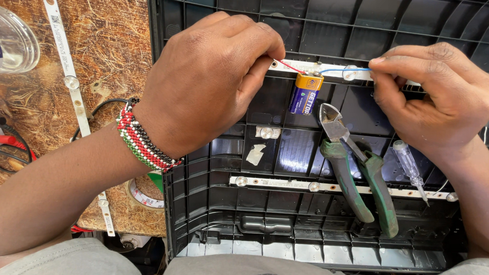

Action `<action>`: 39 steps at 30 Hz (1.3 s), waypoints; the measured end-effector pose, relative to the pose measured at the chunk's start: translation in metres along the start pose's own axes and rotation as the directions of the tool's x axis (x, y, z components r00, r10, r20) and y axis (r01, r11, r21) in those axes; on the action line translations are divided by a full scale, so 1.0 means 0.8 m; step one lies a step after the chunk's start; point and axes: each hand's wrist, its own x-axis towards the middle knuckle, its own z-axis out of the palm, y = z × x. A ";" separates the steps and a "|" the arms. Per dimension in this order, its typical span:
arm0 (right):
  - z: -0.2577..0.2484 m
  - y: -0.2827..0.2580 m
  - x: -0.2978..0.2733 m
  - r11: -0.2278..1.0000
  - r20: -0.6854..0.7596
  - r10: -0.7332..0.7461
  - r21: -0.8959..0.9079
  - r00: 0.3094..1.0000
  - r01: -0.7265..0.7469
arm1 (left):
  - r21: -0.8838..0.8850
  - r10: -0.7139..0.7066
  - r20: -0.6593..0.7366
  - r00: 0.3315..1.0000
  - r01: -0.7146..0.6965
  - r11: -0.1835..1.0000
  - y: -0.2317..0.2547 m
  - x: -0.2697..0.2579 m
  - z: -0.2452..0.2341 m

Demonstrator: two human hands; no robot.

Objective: The person solders wires to a 9V battery and then connects the battery to an LED strip inside a black plastic crate. They use a soldering iron, pliers, and a screwdriver to assemble and test the circuit.

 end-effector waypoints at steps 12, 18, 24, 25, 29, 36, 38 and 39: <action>0.000 0.002 0.000 1.000 -0.005 -0.005 -0.028 1.000 0.005 | 0.011 0.007 -0.002 1.000 -0.007 1.000 -0.001 0.000 0.000; 0.001 -0.004 0.003 0.988 -0.034 0.086 0.130 0.996 -0.081 | 0.018 -0.051 0.012 0.999 0.051 0.999 0.005 0.005 -0.002; -0.006 -0.011 0.010 0.985 -0.085 0.019 0.172 0.996 -0.004 | 0.061 -0.001 -0.037 0.999 0.003 0.998 0.040 0.014 -0.012; -0.011 -0.009 0.009 0.987 -0.105 0.002 0.159 0.994 0.015 | 0.080 0.019 -0.048 0.999 -0.015 0.997 0.048 0.017 -0.010; -0.034 -0.024 0.015 0.990 -0.049 -0.018 0.140 0.999 0.024 | 0.060 -0.018 -0.101 0.995 0.024 0.998 0.079 0.011 0.003; -0.041 -0.090 0.042 0.960 0.225 0.077 0.247 0.971 -0.133 | 0.065 -0.044 -0.251 0.967 0.062 0.996 0.110 -0.002 0.021; -0.037 -0.098 0.043 0.938 0.214 0.130 0.290 0.968 -0.190 | 0.070 -0.055 -0.274 0.960 0.078 0.994 0.113 -0.007 0.022; -0.033 -0.102 0.045 0.906 0.212 0.198 0.332 0.957 -0.261 | 0.065 -0.069 -0.286 0.956 0.091 0.994 0.113 -0.010 0.022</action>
